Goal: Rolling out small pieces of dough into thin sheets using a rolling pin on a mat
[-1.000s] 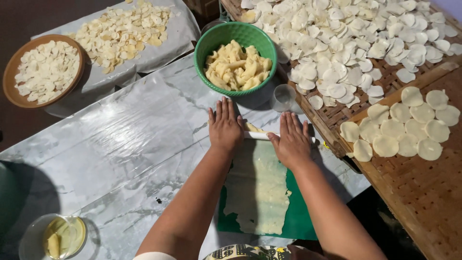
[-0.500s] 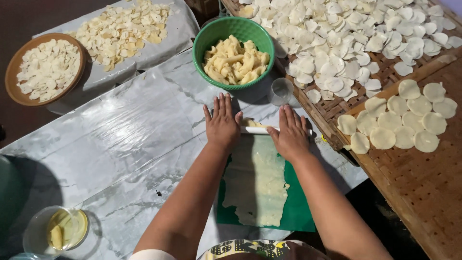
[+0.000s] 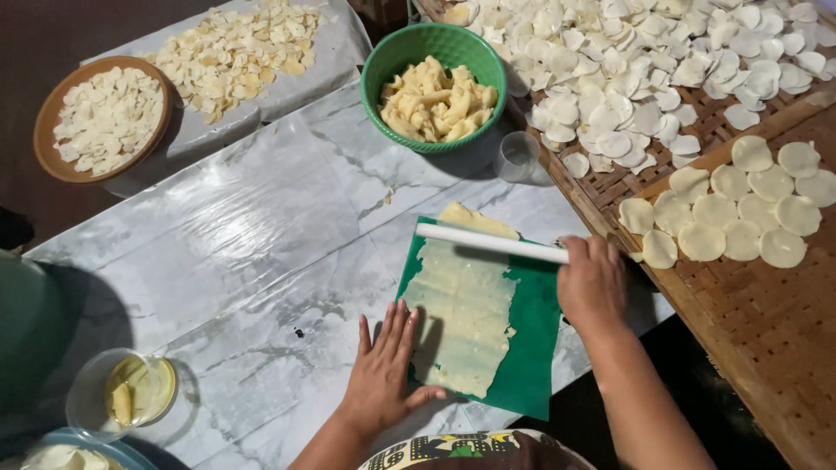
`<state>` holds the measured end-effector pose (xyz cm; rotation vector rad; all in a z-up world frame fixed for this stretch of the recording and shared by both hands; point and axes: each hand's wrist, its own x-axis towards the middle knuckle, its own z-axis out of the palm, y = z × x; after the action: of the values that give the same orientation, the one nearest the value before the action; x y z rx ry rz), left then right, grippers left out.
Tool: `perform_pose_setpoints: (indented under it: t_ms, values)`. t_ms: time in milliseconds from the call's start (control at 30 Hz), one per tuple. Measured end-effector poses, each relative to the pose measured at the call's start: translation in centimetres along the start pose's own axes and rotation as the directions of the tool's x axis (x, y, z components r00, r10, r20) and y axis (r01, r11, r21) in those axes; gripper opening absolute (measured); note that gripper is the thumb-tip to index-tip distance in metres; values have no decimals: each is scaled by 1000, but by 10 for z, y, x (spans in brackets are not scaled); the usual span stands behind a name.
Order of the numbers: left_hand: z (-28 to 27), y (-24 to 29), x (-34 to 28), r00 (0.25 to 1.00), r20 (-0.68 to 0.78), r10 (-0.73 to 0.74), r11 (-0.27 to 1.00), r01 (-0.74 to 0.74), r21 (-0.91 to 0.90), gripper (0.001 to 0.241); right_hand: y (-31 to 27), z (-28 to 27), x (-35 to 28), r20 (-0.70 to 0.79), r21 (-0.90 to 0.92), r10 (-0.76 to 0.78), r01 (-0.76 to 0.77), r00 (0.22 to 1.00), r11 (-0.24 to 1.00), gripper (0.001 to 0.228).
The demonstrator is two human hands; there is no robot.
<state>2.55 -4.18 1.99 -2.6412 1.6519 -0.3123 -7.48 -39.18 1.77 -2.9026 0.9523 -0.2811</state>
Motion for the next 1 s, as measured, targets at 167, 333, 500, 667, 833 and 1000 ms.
perform_pose_setpoints:
  t_ms: [167, 333, 500, 667, 833, 1000]
  values:
    - [17, -1, -18, 997, 82, 5, 889, 33, -456, 130, 11, 7, -75, 28, 167, 113, -116, 993, 979, 24]
    - [31, 8, -15, 992, 122, -33, 810, 98, -578, 132, -2, 38, -88, 24, 387, 225, -216, 974, 896, 21]
    - [31, 25, -4, 981, 74, -178, 774, 186, -605, 131, -19, 46, -53, -46, 439, 142, -108, 989, 892, 33]
    - [28, 22, -12, 979, 91, -182, 759, 199, -620, 128, 8, 62, -46, -45, 390, -81, 92, 996, 916, 23]
    - [20, 12, -16, 989, 51, -138, 774, 140, -618, 124, -24, 19, -34, 85, 47, -179, 175, 980, 983, 51]
    - [24, 13, -15, 986, -5, -167, 798, 132, -588, 113, -68, 21, 46, 11, 324, -301, 281, 954, 903, 48]
